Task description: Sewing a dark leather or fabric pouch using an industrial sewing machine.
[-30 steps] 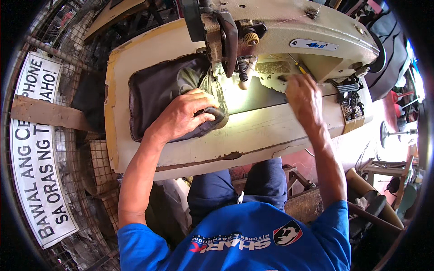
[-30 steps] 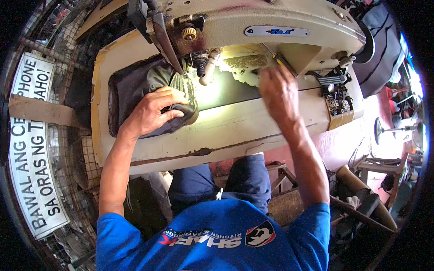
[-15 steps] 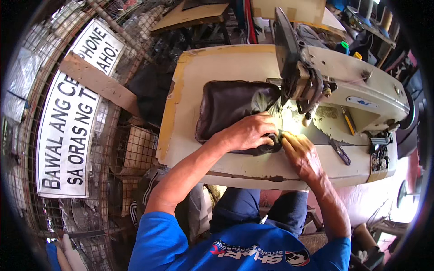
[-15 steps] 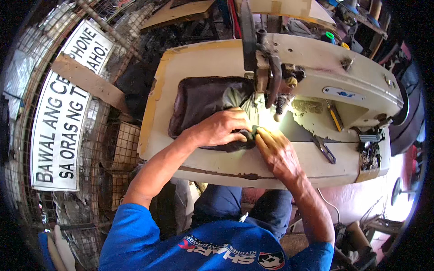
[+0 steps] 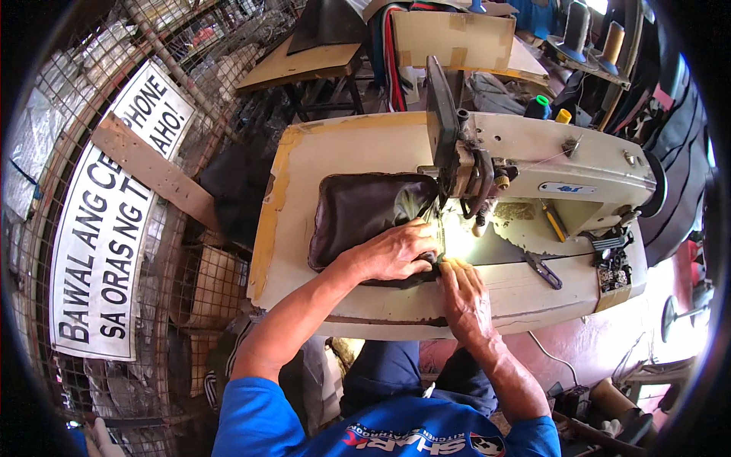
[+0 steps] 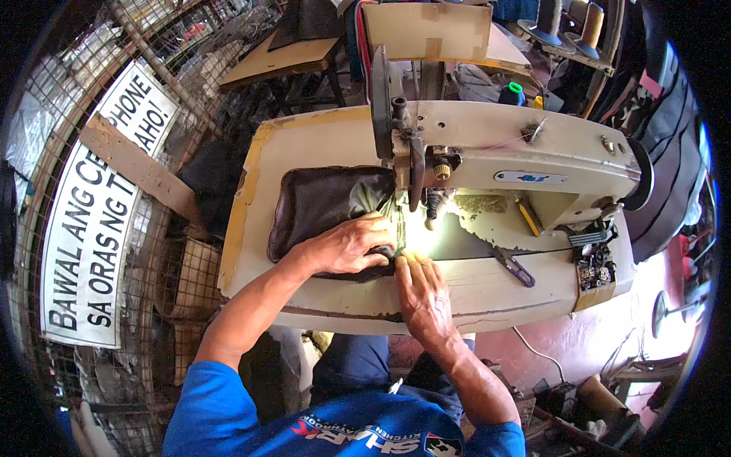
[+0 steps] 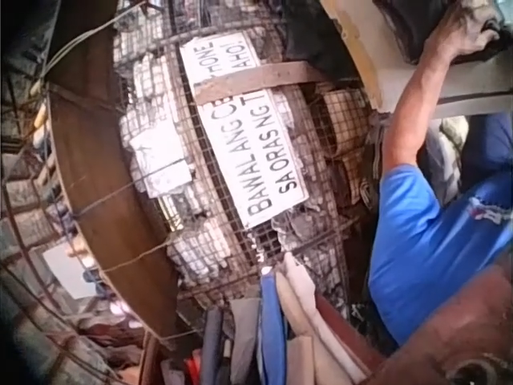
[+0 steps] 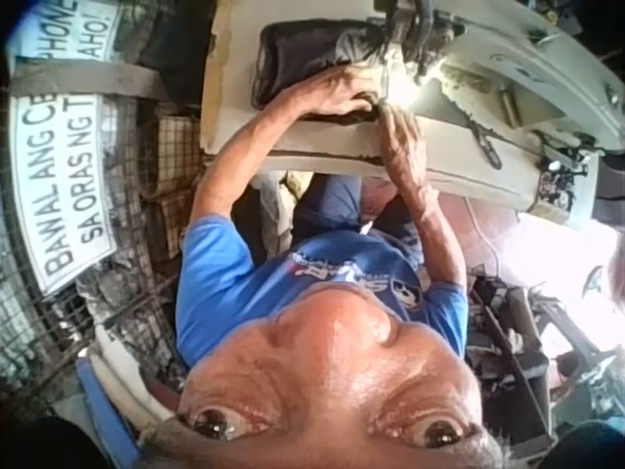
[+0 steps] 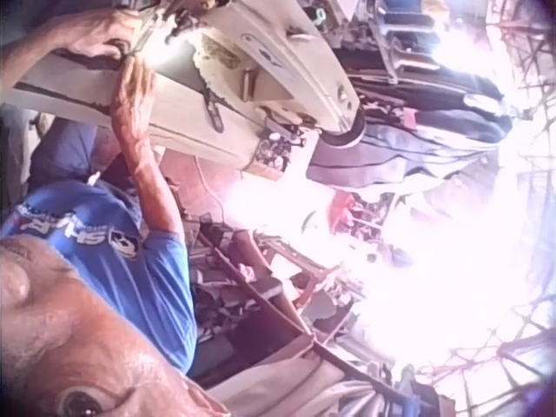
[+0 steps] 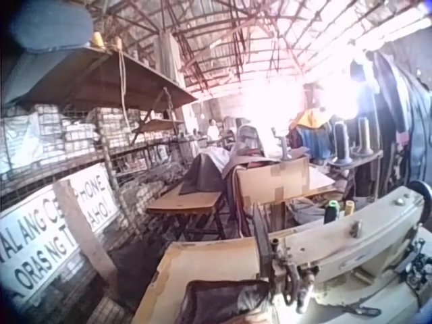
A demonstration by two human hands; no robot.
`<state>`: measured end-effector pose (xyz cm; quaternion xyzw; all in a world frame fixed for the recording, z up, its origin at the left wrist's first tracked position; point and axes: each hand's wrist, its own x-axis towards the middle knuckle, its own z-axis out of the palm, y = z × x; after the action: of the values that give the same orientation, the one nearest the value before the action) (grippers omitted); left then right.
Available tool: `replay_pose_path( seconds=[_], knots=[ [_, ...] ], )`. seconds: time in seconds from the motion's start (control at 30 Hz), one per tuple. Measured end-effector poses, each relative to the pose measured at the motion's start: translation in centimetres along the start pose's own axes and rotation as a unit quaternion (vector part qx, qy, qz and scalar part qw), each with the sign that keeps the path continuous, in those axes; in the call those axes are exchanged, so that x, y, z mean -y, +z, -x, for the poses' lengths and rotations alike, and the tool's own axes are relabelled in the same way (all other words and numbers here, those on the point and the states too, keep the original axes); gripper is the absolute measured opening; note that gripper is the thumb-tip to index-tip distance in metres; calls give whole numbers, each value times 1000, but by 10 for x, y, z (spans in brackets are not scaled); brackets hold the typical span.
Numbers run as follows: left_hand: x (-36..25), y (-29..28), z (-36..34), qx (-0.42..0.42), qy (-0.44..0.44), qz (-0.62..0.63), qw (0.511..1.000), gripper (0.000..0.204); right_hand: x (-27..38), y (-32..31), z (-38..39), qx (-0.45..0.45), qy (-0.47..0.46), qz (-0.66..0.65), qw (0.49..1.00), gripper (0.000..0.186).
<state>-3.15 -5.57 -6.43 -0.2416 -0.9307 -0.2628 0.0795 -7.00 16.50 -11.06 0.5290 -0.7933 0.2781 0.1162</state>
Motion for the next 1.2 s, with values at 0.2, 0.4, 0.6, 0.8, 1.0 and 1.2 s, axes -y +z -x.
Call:
replay_pose_path(
  seconds=[0.2, 0.4, 0.6, 0.8, 1.0, 1.2],
  knots=[
    [6, 0, 0, 48, -20, 39, 998, 23, 12, -1, 9, 5, 6, 4, 1000, 43],
    [22, 8, -9, 97, -48, -21, 994, 30, 30, -2, 18, -40, -77, -99, 991, 46],
    [31, 8, -13, 88, -53, 22, 994, 29, 9, -15, 33, -142, 93, -50, 984, 27],
    [12, -5, -19, 70, -73, 19, 995, 29, 22, -3, 15, -113, -16, 7, 993, 41],
    [16, -2, -16, 77, -78, -6, 994, 32, 56, 23, 9, -22, -65, 27, 997, 45],
    [18, 0, -9, 63, -63, 13, 996, 30, 54, 24, 13, -71, -137, -60, 986, 42]
  ],
)
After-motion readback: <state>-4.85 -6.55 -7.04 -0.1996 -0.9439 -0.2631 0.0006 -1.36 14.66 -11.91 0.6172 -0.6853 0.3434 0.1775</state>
